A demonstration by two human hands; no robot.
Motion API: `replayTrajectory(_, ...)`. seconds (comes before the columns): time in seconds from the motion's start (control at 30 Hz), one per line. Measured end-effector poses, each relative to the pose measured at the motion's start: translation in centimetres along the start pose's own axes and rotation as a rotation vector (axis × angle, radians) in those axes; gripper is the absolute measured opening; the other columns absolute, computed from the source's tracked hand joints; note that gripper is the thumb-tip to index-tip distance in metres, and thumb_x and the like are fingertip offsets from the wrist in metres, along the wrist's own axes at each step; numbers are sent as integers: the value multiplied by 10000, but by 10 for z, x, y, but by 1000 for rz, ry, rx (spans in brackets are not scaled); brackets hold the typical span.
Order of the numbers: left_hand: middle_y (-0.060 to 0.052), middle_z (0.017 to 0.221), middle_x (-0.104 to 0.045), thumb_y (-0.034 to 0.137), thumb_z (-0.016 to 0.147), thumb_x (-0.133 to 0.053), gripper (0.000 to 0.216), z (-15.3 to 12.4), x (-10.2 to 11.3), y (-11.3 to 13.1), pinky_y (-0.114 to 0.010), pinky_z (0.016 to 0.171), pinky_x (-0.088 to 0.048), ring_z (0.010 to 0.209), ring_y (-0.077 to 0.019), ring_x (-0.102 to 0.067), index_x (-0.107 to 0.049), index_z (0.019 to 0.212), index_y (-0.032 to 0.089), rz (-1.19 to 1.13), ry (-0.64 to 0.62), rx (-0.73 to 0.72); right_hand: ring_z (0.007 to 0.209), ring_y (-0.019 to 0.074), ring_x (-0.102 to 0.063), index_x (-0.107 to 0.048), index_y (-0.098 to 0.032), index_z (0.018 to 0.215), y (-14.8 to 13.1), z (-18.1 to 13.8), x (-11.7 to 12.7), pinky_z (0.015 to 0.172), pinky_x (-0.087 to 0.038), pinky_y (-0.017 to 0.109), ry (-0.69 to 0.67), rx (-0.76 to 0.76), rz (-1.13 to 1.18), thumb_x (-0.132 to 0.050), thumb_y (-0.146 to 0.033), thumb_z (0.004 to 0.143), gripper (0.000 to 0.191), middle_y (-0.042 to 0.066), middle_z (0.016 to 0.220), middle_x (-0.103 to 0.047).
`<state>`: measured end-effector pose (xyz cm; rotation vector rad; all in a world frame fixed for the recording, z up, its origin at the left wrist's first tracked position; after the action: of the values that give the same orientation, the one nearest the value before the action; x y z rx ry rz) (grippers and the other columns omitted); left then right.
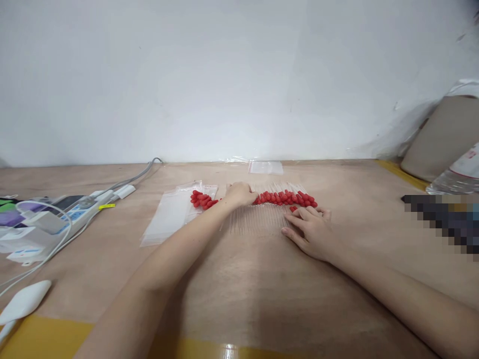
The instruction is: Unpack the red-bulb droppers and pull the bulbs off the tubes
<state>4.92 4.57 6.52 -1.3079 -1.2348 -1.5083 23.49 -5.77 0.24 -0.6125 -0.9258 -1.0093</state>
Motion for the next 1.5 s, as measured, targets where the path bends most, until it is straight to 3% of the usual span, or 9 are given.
replayTrajectory(0.13, -92, 692, -655, 329, 709, -470, 241, 6, 0, 2, -394, 822, -383, 817, -268, -607, -628, 615, 173, -31, 29, 19, 805, 175, -489, -626, -229, 916, 0, 0, -1, 793, -211, 385, 44, 3, 39, -427, -423, 849, 286, 33, 843, -582)
replayTrajectory(0.37, -35, 583, -590, 350, 779, -421, 268, -3, 7, -21, -288, 531, -407, 577, -188, -579, -570, 646, 171, -152, 80, -29, 799, 171, -511, -619, -219, 971, 2, 0, -2, 796, -236, 367, 243, -36, 105, -476, -360, 827, 247, 46, 869, -577)
replayTrajectory(0.43, -21, 686, -610, 346, 819, -392, 236, -23, 5, -35, -271, 558, -412, 626, -162, -574, -545, 750, 180, -190, 145, -100, 860, 192, -514, -584, -212, 1050, 1, 1, -1, 811, -255, 370, 301, -56, 110, -477, -351, 823, 287, 69, 939, -563)
replayTrajectory(0.6, -34, 770, -594, 289, 846, -433, 143, -83, -16, -66, -317, 710, -401, 743, -169, -547, -485, 780, 174, -149, 418, -503, 1023, 238, -477, -473, -179, 1208, -10, 4, 0, 866, -277, 380, 377, -11, 100, -474, -433, 810, 473, 133, 1158, -491)
replayTrajectory(0.83, -16, 766, -626, 252, 827, -520, 93, -100, -41, -61, -326, 730, -363, 731, -145, -557, -496, 769, 184, -162, 626, -705, 935, 190, -508, -581, -237, 1059, -27, 9, -7, 902, -185, 409, 256, 200, 164, -506, -415, 819, 308, 36, 945, -643)
replayTrajectory(1.0, -17, 808, -635, 243, 815, -542, 64, -98, -46, -57, -325, 745, -365, 747, -142, -559, -510, 839, 192, -226, 651, -746, 817, 136, -508, -608, -251, 1002, -33, 10, -8, 898, -185, 383, 193, 227, 191, -479, -329, 853, 212, -8, 779, -633)
replayTrajectory(1.17, -56, 959, -624, 341, 800, -555, 272, -97, -42, -48, -344, 788, -359, 892, -185, -538, -540, 1029, 195, -142, 576, -778, 736, 121, -478, -640, -227, 868, -37, 11, -7, 868, -204, 361, 133, 226, 229, -426, -278, 873, 220, -13, 672, -586)
replayTrajectory(1.3, -24, 845, -635, 276, 851, -479, 136, -95, -40, -37, -364, 828, -314, 858, -169, -526, -591, 870, 202, -56, 487, -847, 701, 113, -461, -632, -213, 794, -39, 10, -6, 861, -200, 361, 114, 249, 301, -409, -275, 876, 246, -20, 630, -568)
replayTrajectory(1.5, -16, 724, -587, 262, 868, -408, 199, -98, -38, -35, -413, 910, -258, 814, -171, -513, -561, 771, 180, 55, 431, -887, 634, 96, -430, -619, -228, 771, -39, 7, -3, 844, -205, 363, 197, 362, 184, -445, -275, 860, 202, -42, 569, -548)
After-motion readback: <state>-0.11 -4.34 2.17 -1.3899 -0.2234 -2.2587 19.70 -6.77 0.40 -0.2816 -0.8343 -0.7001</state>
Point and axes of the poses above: each hand's wrist, its own z-axis towards the middle knuckle, its own x-axis out of the back of the hand, y = z × x, the point moved 1 cm from there along z, towards the middle knuckle
